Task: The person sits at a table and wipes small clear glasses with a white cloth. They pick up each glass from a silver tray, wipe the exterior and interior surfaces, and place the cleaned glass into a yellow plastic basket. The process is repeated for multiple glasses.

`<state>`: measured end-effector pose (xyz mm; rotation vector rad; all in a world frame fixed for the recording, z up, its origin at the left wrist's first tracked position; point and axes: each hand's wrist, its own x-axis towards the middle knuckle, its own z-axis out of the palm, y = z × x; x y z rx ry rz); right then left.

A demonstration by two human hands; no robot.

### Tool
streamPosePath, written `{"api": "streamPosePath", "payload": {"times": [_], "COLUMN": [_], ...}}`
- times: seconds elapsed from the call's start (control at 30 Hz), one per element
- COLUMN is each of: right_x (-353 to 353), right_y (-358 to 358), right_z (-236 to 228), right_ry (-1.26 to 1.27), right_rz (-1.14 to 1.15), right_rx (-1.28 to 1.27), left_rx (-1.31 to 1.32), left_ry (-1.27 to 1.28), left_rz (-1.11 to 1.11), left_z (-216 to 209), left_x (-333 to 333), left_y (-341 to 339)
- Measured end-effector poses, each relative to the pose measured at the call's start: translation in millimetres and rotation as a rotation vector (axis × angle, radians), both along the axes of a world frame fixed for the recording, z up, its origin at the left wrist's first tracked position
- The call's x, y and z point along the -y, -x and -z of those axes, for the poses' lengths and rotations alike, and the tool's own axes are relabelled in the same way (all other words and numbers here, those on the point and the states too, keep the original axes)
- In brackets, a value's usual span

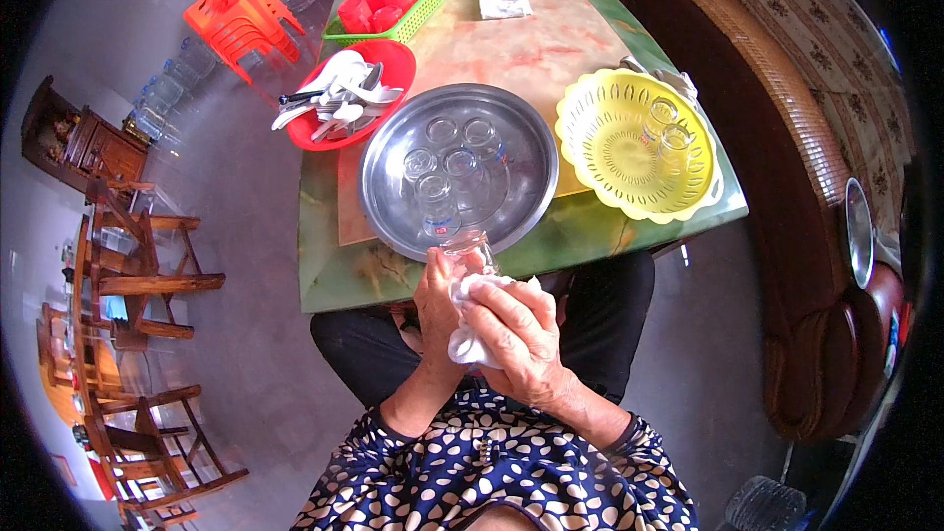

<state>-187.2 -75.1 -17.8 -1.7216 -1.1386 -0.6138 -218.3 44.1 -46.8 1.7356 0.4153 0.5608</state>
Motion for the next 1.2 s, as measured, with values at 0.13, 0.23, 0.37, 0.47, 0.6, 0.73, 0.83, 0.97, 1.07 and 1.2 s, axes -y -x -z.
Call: {"api": "streamPosePath", "payload": {"times": [0.13,0.23,0.37,0.47,0.6,0.73,0.83,0.97,1.07,1.2], "right_x": [0,-2,-3,-7,-7,-8,-7,-11,-10,-4], "right_y": [-10,-20,-27,-29,-25,-16,-3,8,2,-2], "right_z": [-1,-5,-7,-6,-7,-5,-3,3,3,18], "right_ry": [-0.058,-0.148,-0.212,-0.343,-0.187,-0.122,-0.048,-0.061,-0.147,-0.373], "right_rz": [-0.037,-0.09,-0.197,-0.292,-0.21,-0.176,-0.102,-0.061,-0.125,-0.369], "right_rx": [-0.157,-0.399,-0.974,-1.221,-0.889,-0.5,-0.287,-0.176,-0.461,-1.197], "left_rx": [0.296,0.23,0.28,0.247,0.269,0.25,0.198,0.231,0.224,0.24], "left_ry": [0.734,0.804,0.777,0.684,0.708,0.681,0.613,0.671,0.904,0.999], "left_rz": [0.117,0.136,0.159,0.164,0.055,-0.016,-0.045,-0.031,-0.071,-0.05], "left_z": [-4,-24,-22,-25,-19,-24,-20,-24,-10,-12], "left_x": [11,19,17,19,17,13,8,5,-1,1], "left_y": [-3,3,3,1,4,2,3,1,1,3]}}
